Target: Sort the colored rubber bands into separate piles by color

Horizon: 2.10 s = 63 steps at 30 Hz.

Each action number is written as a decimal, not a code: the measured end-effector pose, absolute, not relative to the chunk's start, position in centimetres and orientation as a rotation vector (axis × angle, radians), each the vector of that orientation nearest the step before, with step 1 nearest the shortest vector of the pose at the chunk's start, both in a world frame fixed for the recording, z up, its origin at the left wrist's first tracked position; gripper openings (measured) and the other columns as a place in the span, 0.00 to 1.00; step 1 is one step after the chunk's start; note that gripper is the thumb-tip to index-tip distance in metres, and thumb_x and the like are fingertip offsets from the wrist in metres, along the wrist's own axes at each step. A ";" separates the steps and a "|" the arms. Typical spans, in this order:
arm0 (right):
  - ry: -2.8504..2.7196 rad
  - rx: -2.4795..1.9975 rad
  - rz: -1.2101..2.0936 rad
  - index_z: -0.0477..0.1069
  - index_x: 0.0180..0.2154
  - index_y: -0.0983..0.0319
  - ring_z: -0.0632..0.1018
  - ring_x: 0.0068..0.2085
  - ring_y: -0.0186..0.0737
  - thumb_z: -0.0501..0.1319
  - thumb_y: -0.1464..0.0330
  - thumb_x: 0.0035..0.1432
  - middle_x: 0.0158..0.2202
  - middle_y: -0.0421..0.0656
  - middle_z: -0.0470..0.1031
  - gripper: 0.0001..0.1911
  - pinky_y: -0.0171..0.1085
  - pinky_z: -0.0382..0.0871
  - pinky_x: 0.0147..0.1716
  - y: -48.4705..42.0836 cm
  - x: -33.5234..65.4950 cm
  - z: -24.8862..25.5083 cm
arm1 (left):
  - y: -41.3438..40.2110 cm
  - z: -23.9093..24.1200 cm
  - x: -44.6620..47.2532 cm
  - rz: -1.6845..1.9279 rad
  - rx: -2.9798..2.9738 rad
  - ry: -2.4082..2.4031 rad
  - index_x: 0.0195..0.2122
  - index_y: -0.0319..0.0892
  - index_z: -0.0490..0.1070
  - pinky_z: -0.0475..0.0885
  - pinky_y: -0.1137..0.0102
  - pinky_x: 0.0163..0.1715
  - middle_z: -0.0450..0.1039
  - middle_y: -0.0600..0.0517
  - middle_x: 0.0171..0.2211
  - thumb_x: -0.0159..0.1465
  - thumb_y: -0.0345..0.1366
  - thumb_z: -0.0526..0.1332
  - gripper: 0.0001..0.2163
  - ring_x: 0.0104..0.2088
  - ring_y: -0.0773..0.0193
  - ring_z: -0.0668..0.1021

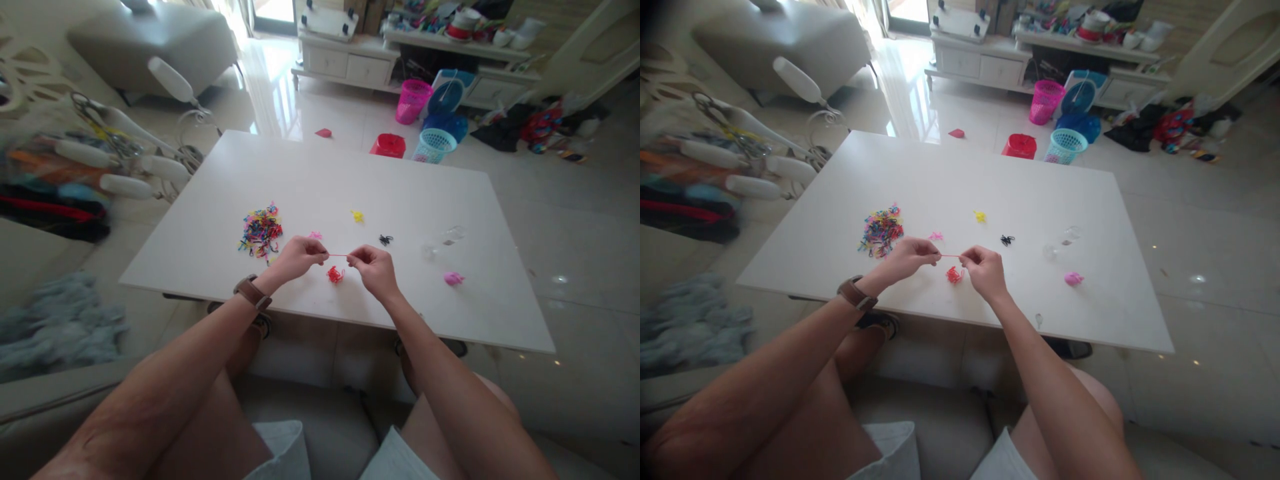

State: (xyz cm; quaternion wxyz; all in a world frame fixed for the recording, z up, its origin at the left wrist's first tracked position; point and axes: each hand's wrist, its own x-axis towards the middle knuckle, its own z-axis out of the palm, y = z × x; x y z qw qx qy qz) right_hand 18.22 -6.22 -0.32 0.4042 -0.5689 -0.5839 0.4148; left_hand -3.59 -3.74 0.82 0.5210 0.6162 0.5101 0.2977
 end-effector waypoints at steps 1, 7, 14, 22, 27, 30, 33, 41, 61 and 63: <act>-1.447 -1.456 1.023 0.77 0.28 0.62 0.77 0.28 0.38 0.67 0.65 0.54 0.25 0.42 0.79 0.07 0.37 0.70 0.32 -6.1 18.4 -0.4 | -3.6 0.7 -3.8 0.726 1.482 1.247 0.28 0.37 0.79 0.69 0.71 0.30 0.78 0.48 0.24 0.57 0.38 0.68 0.09 0.27 0.64 0.77; -1.478 -1.423 1.146 0.79 0.29 0.62 0.79 0.29 0.39 0.67 0.64 0.54 0.26 0.42 0.80 0.08 0.37 0.71 0.32 -6.2 17.7 -1.9 | -4.2 -0.8 -2.9 0.673 1.507 1.189 0.30 0.38 0.80 0.70 0.71 0.30 0.81 0.49 0.26 0.57 0.38 0.67 0.08 0.29 0.63 0.79; -1.696 -1.539 1.116 0.80 0.30 0.60 0.81 0.32 0.39 0.67 0.71 0.52 0.29 0.41 0.83 0.03 0.36 0.73 0.36 -6.2 18.2 -3.3 | -4.2 -1.5 -3.8 0.688 1.359 1.220 0.34 0.38 0.76 0.75 0.69 0.33 0.82 0.45 0.28 0.55 0.35 0.71 0.08 0.30 0.60 0.83; -2.041 -1.590 0.968 0.82 0.31 0.60 0.81 0.35 0.39 0.66 0.75 0.55 0.33 0.43 0.84 0.07 0.36 0.71 0.39 -6.8 17.4 -4.5 | -3.9 -1.2 -3.9 0.632 1.437 1.206 0.33 0.37 0.80 0.76 0.68 0.34 0.83 0.43 0.30 0.59 0.40 0.69 0.10 0.33 0.58 0.84; -2.108 -1.588 0.862 0.83 0.34 0.60 0.81 0.35 0.40 0.65 0.73 0.59 0.35 0.45 0.84 0.07 0.37 0.70 0.39 -6.7 17.5 -4.0 | -4.1 -1.1 -3.8 0.598 1.457 1.222 0.35 0.37 0.81 0.75 0.69 0.33 0.82 0.45 0.28 0.60 0.40 0.68 0.10 0.31 0.58 0.84; -2.082 -1.589 0.882 0.83 0.34 0.60 0.81 0.35 0.40 0.66 0.72 0.59 0.35 0.45 0.84 0.06 0.36 0.71 0.39 -6.6 17.6 -3.6 | -4.1 -1.1 -3.7 0.589 1.446 1.205 0.35 0.37 0.82 0.75 0.70 0.33 0.82 0.45 0.27 0.61 0.38 0.67 0.09 0.30 0.60 0.83; -2.066 -1.577 0.929 0.83 0.34 0.59 0.81 0.35 0.40 0.66 0.72 0.58 0.35 0.44 0.85 0.06 0.36 0.71 0.40 -6.7 17.6 -3.6 | -4.0 -1.3 -3.6 0.597 1.418 1.191 0.35 0.37 0.81 0.76 0.70 0.33 0.81 0.46 0.27 0.62 0.38 0.66 0.09 0.30 0.61 0.83; -1.970 -1.610 0.817 0.82 0.36 0.61 0.80 0.33 0.40 0.64 0.75 0.55 0.30 0.43 0.82 0.09 0.38 0.72 0.40 -6.5 17.7 -3.4 | -4.2 -1.4 -3.3 0.553 1.407 1.205 0.35 0.37 0.80 0.76 0.71 0.33 0.80 0.48 0.26 0.62 0.33 0.65 0.06 0.29 0.62 0.83; -1.634 -1.332 1.134 0.80 0.32 0.60 0.81 0.33 0.40 0.67 0.64 0.56 0.30 0.42 0.82 0.06 0.38 0.73 0.37 -6.5 18.1 -2.0 | -4.5 -1.7 -2.5 0.609 1.471 1.054 0.33 0.38 0.76 0.75 0.71 0.32 0.81 0.47 0.28 0.59 0.34 0.65 0.05 0.30 0.63 0.82; -1.600 -1.373 1.071 0.79 0.32 0.61 0.80 0.33 0.40 0.66 0.63 0.56 0.30 0.42 0.82 0.07 0.38 0.73 0.37 -6.2 19.0 -2.1 | -4.4 -1.6 -2.7 0.610 1.489 1.090 0.33 0.38 0.76 0.74 0.71 0.32 0.80 0.48 0.27 0.58 0.32 0.65 0.03 0.30 0.62 0.82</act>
